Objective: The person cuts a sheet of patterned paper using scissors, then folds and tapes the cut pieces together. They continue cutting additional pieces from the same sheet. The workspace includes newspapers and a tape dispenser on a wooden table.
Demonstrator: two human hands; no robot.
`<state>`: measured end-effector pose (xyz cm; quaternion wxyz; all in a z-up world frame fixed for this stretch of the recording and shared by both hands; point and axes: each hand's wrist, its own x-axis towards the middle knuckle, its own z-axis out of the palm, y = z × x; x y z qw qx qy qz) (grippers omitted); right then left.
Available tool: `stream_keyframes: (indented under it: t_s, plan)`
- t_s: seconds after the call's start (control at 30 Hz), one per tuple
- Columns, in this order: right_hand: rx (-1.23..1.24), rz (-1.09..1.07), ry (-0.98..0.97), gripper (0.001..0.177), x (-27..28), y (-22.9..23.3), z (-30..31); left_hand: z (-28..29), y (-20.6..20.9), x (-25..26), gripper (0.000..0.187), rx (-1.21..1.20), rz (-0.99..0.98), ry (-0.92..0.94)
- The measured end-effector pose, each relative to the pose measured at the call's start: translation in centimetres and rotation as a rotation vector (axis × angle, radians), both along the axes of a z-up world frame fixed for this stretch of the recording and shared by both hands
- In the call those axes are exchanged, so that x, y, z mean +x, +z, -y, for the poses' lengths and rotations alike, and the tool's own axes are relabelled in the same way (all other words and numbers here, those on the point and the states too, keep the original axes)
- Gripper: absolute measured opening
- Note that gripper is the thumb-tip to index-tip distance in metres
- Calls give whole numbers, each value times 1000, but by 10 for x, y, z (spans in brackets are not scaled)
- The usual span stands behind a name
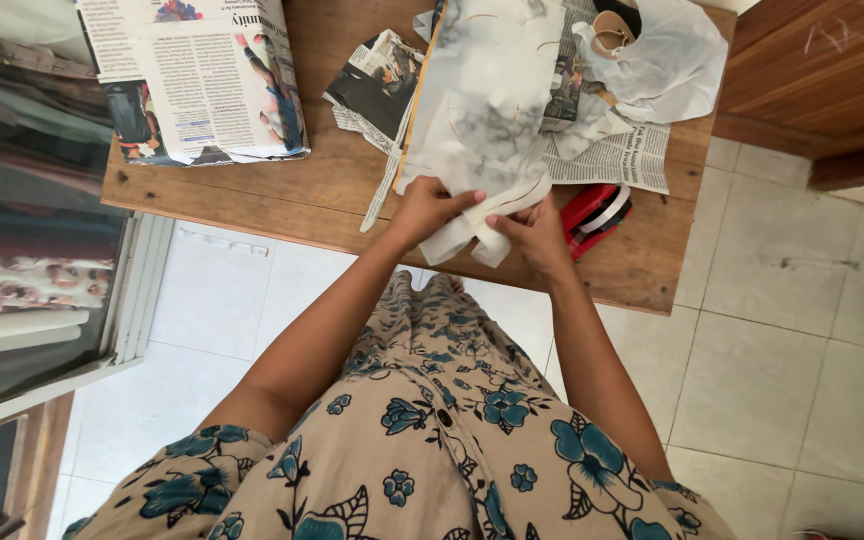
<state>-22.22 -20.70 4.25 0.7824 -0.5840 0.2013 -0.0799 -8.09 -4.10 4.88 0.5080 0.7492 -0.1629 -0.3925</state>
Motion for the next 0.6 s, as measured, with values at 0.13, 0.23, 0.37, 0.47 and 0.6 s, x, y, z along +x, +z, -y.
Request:
stream_keyframes:
  t_s: [0.13,0.23,0.37,0.47,0.6]
  plan:
    - [-4,-23,-16,83,2,1,1,0,-5,0,38,-163,-167,-17]
    - [71,-142,-2,92,1,4,5,0,-8,5,40,-217,-109,-33]
    - [-51,-144,48,103,1,0,7,4,-8,9,41,35,-15,12]
    - [-43,-155,-4,107,0,-5,7,8,-7,8,44,-27,-150,54]
    - [-79,-127,3,109,0,-7,10,10,-11,10,33,-120,-209,-44]
